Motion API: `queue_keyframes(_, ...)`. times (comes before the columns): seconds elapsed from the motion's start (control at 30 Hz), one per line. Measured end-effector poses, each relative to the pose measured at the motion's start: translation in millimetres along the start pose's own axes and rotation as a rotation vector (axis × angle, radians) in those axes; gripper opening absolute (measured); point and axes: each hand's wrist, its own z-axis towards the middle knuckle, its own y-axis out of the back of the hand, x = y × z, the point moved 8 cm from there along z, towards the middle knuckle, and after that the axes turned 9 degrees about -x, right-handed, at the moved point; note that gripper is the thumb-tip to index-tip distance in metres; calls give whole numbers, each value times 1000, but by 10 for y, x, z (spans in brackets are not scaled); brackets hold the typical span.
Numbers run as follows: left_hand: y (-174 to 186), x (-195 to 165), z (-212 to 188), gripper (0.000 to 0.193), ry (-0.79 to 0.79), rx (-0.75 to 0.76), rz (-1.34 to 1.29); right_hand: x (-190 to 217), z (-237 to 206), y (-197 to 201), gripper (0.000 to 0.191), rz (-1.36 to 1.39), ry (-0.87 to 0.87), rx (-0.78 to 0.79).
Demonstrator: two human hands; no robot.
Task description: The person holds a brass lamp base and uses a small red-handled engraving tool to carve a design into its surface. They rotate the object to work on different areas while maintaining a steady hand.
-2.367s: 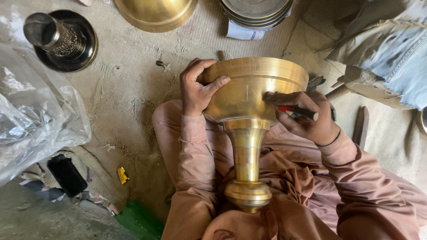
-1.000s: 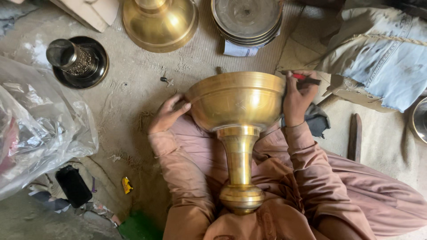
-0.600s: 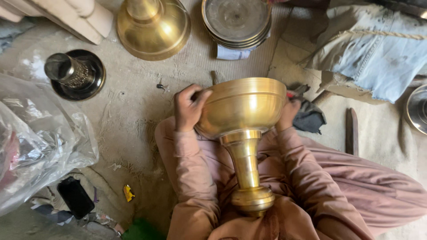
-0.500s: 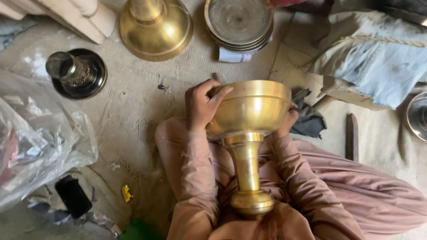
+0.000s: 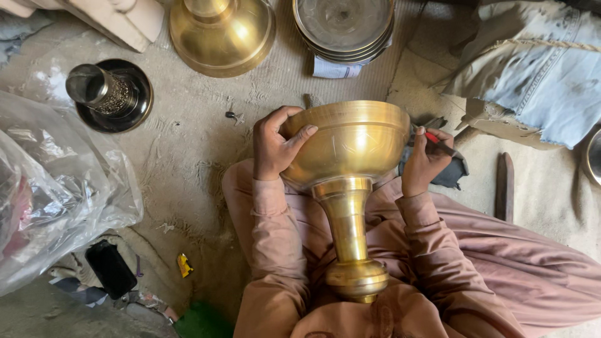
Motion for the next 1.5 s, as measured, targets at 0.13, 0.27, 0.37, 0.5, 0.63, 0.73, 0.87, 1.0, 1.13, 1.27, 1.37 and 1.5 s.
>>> queue_keyframes(0.13, 6, 32, -1, 37, 26, 14, -38, 146, -25, 34, 13, 79, -5, 29)
queue_keyframes(0.27, 16, 62, -15, 40, 11, -31, 8, 276, -66, 41, 14, 71, 25, 20)
queue_keyframes(0.37, 16, 127, -18, 41, 27, -38, 19, 362, -72, 37, 14, 122, 8, 29)
queue_keyframes(0.5, 24, 212, -9, 46, 32, -69, 9, 552, -65, 37, 14, 151, 22, 53)
queue_keyframes(0.63, 14, 275, 28, 48, 35, -88, 20, 771, -51, 44, 15, 221, 36, 67)
queue_keyframes(0.73, -9, 310, 84, 48, 59, -85, 13, 948, -52, 63, 15, 242, 49, 95)
queue_keyframes(0.87, -27, 367, 163, 47, 103, -84, 37, 1147, -67, 105, 15, 279, 21, 121)
queue_keyframes(1.0, -48, 401, 224, 46, 78, -95, 47, 1316, -96, 109, 16, 310, 15, 151)
queue_keyframes(1.13, -66, 507, 285, 44, 113, -86, 38, 1417, -126, 108, 16, 341, 31, 152)
queue_keyframes(1.27, -66, 579, 377, 40, 108, -61, -16, 1397, -137, 55, 18, 335, 24, 181)
queue_keyframes(1.37, -101, 730, 400, 35, 232, -8, 35, 1337, -151, -54, 15, 316, 40, 249)
queue_keyframes(1.5, -67, 602, 435, 37, 19, -85, 85, 1172, -272, -285, 14, 318, 7, 338)
